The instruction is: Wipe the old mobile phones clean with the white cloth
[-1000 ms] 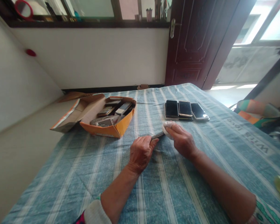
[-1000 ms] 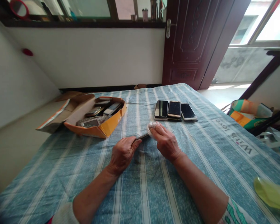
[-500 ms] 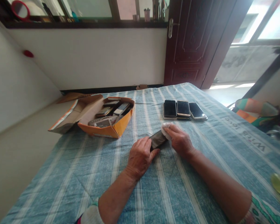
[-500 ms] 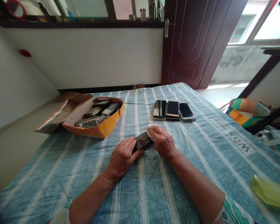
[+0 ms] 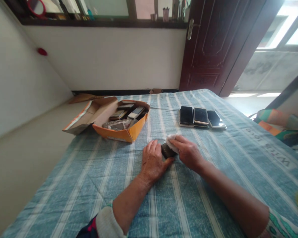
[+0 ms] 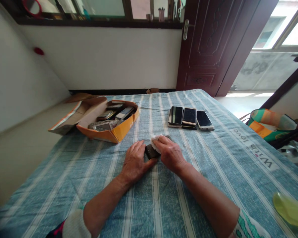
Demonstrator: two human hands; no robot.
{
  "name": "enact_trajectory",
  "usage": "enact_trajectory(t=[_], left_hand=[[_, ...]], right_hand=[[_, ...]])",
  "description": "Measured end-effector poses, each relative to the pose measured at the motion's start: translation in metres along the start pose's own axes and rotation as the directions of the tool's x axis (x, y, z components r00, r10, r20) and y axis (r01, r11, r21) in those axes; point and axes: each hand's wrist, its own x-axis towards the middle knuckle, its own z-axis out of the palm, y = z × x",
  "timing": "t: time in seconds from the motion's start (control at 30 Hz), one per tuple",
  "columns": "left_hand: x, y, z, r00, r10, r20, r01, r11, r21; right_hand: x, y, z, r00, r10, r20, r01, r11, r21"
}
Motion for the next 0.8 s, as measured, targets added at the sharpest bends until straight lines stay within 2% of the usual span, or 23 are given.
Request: enact_trajectory(t=[0.1,0.2,0.33,0.47,0.63,0.73,0.8], left_hand=[[0.001,0.001,-0.002,1.000,-0.026,0.002,0.026,0.997,-0.070],[0.002,0.001,-0.006,1.000,-0.018,0.018,0.020,0.992,-0.125],[0.001,0.001,-0.008,0.999,-0.005,0.031,0.009,0.989,-0.145],[0.001,0.004,-0.007,0.998,-0.046,0.035,0.049,0.995,-0.082],[0.003,0.011,-0.009,0.992,-0.102,0.069,0.105,0.993,-0.047],[0.003,0.013,-0.011,0.992,-0.097,0.078,0.101,0.993,-0.057],[0.004,0.013,-0.012,0.994,-0.082,0.073,0.088,0.993,-0.078]], right_hand=[[0.017,-0.016,0.004,0.992,-0.004,0.129,0.012,0.998,-0.066],[0.033,-0.031,0.009,0.963,0.040,0.265,0.004,0.987,-0.161],[0.035,-0.037,0.011,0.920,0.129,0.369,-0.032,0.965,-0.259],[0.020,-0.038,0.004,0.920,0.093,0.380,0.007,0.967,-0.255],[-0.007,-0.038,-0.016,0.915,0.055,0.400,0.059,0.962,-0.267],[-0.024,-0.030,-0.029,0.916,0.089,0.392,0.017,0.966,-0.259],[-0.033,-0.021,-0.035,0.941,0.122,0.317,-0.055,0.975,-0.214]])
